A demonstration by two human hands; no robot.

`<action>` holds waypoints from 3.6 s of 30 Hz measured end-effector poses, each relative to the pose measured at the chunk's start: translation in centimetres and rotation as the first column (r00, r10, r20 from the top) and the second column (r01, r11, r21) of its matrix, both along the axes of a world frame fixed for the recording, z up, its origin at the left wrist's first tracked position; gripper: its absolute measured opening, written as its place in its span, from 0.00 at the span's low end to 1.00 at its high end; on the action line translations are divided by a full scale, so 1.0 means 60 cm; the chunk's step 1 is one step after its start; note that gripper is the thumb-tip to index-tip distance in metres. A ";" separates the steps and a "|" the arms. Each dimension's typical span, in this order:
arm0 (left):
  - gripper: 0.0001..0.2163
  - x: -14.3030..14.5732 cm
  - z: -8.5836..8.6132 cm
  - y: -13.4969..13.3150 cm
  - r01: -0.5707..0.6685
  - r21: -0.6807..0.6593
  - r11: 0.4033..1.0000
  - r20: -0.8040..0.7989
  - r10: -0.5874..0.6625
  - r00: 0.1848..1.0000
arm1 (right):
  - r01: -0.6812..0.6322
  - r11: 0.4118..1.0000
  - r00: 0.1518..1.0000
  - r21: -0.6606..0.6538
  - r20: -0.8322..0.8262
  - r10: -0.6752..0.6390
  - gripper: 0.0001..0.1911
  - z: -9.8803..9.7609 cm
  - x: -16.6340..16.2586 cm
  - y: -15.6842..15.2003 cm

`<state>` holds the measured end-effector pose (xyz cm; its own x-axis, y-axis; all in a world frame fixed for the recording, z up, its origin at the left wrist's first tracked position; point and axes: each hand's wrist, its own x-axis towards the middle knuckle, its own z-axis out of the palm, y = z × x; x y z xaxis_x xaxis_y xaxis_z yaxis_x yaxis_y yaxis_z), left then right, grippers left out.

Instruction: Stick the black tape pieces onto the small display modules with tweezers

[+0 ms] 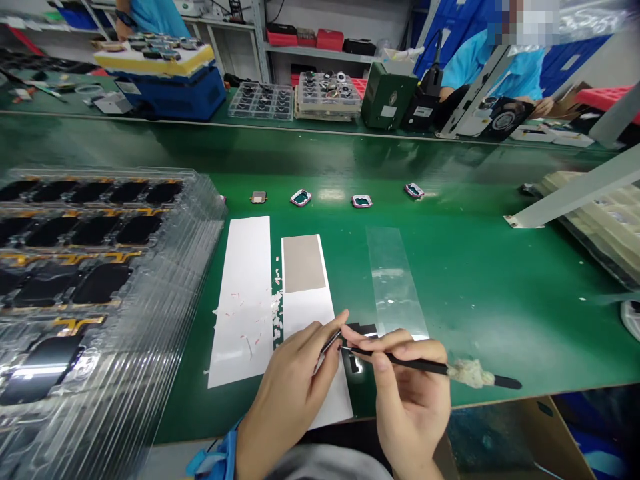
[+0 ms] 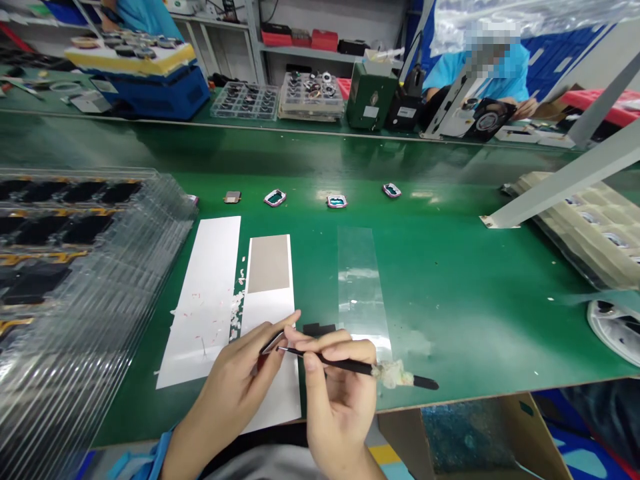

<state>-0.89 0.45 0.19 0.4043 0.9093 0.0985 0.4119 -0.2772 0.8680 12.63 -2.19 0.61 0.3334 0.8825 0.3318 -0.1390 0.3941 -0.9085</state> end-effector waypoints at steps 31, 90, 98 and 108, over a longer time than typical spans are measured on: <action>0.23 -0.005 0.002 -0.002 -0.014 -0.065 0.998 0.013 0.014 1.000 | 0.062 0.985 0.987 0.161 0.137 -0.084 0.14 -0.022 -0.019 0.011; 0.28 -0.060 0.090 -0.030 -0.236 0.076 0.969 -0.025 0.239 0.971 | -0.181 0.933 0.634 -0.310 0.689 0.352 0.11 0.070 0.045 0.195; 0.07 -0.256 0.170 -0.074 -0.381 0.681 0.625 -0.280 0.703 0.654 | 0.286 0.864 0.551 -0.414 0.809 0.205 0.28 0.050 0.173 0.477; 0.08 -0.327 0.167 -0.029 -0.349 0.545 0.763 -0.533 0.636 0.558 | 0.286 0.934 0.502 -0.214 0.864 0.044 0.12 0.051 0.168 0.383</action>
<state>-20.50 -1.28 10.24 -0.0174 0.9389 0.3437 0.9801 -0.0520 0.1916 22.71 20.80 3.69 0.1491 0.9566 0.2503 0.7843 0.0398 -0.6191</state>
